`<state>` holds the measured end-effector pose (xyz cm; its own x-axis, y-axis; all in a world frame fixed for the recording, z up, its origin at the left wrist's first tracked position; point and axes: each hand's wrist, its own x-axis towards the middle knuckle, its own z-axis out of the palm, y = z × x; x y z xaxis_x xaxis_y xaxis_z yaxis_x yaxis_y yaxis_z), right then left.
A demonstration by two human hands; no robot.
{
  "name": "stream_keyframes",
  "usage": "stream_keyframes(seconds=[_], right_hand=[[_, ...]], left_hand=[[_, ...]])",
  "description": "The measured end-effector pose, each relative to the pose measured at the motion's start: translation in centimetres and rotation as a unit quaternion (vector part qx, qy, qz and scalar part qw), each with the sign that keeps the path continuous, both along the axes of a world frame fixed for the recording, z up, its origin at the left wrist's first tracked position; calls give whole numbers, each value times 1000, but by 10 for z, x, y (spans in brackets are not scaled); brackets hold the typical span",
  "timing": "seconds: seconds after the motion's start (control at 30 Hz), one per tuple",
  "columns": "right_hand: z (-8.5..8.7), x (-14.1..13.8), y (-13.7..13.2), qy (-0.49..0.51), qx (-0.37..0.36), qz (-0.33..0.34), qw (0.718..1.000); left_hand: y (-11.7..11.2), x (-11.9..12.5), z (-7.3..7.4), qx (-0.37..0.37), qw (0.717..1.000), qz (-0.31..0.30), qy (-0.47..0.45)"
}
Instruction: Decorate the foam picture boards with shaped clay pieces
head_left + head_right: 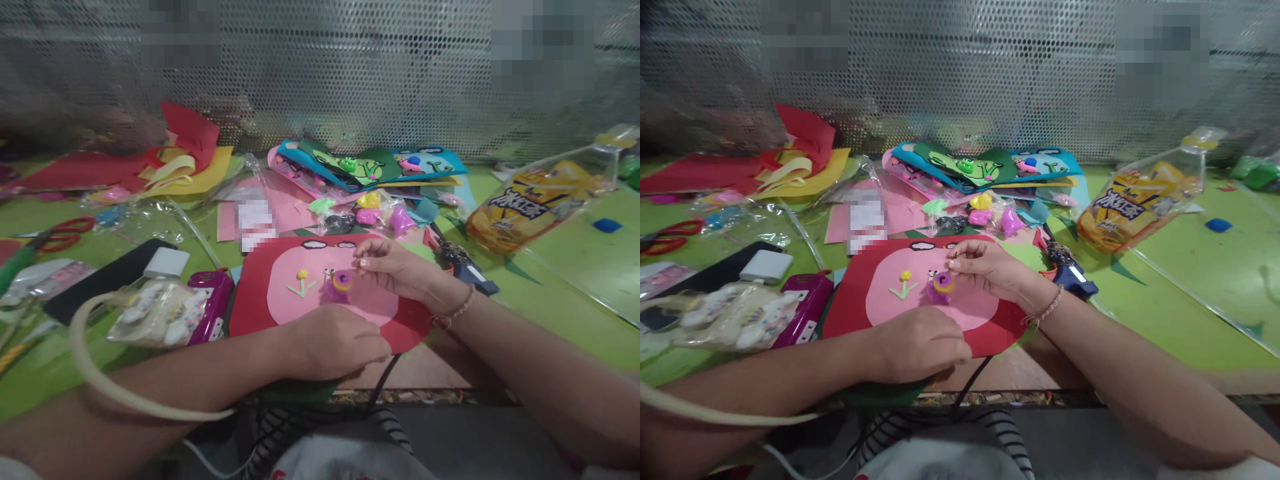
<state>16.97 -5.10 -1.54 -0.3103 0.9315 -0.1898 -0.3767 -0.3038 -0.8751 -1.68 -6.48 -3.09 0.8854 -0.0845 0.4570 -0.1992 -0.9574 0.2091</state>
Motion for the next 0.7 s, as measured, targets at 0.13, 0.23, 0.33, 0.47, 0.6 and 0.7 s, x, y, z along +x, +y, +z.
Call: stream_keyframes(seconds=[0.13,0.23,0.33,0.47,0.6,0.7], right_hand=[[0,1,0,14,-10,19,1000],[1,1,1,23,-9,32,999],[1,0,1,14,-12,24,1000],[-1,-1,1,-21,10,-3,1000],[-1,-3,-1,-90,69,-39,993],[1,-5,-2,-204,134,-61,968]], left_hand=[[0,-1,-1,10,1000,10,14],[-2,-2,0,13,999,20,25],[-2,-2,1,9,1000,19,16],[-1,-1,1,6,1000,13,7],[0,0,2,13,1000,14,-3],[-1,0,2,15,1000,9,-6]])
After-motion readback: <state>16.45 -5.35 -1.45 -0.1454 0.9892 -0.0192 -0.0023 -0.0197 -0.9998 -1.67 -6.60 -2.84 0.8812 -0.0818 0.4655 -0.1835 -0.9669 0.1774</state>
